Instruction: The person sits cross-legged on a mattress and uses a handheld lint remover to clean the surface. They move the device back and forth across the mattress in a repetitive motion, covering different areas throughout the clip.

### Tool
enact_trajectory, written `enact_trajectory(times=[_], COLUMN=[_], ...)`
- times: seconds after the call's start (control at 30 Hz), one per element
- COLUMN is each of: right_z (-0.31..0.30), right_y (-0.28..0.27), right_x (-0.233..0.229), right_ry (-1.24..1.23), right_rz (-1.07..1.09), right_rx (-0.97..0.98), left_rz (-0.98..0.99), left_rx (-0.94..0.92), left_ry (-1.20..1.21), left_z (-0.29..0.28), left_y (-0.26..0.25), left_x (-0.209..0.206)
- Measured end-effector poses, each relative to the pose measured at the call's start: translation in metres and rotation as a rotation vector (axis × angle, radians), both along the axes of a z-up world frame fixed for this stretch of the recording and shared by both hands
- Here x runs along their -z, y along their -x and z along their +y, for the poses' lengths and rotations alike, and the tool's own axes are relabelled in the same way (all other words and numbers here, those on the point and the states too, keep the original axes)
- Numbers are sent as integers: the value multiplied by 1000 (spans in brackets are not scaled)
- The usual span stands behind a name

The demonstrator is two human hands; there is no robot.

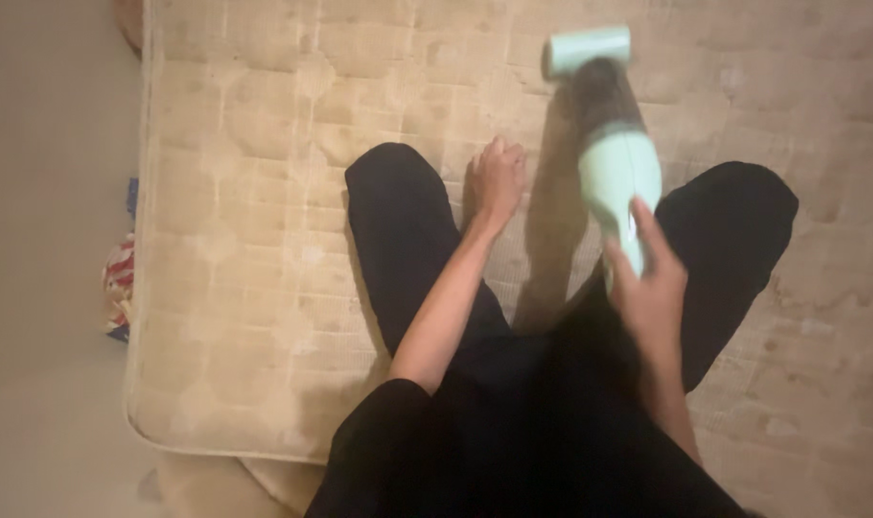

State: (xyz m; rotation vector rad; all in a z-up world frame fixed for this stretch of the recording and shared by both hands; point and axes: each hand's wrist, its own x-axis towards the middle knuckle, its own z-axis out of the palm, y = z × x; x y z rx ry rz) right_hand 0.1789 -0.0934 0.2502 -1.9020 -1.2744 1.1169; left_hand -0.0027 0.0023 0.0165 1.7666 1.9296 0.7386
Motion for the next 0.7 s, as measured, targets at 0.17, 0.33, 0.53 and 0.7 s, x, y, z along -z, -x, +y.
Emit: enact_trajectory(times=[0.17,0.33,0.53,0.7], right_z=[-42,2,140,175], right_y=[29,22,-8,-6], right_x=[-26,0,47,42], right_ry=[237,29,-228,-199], right_rz=[-47,-66,10,31], right_rx=[149,36,-92,-99], left_rz=[208,-41,-392,-445], left_rx=[153,107,-82,-137], left_ry=[-65,8,195,172], left_z=[-2,9,13,8], left_y=[-11,1,7,5], left_x=[16,16,-6,-34])
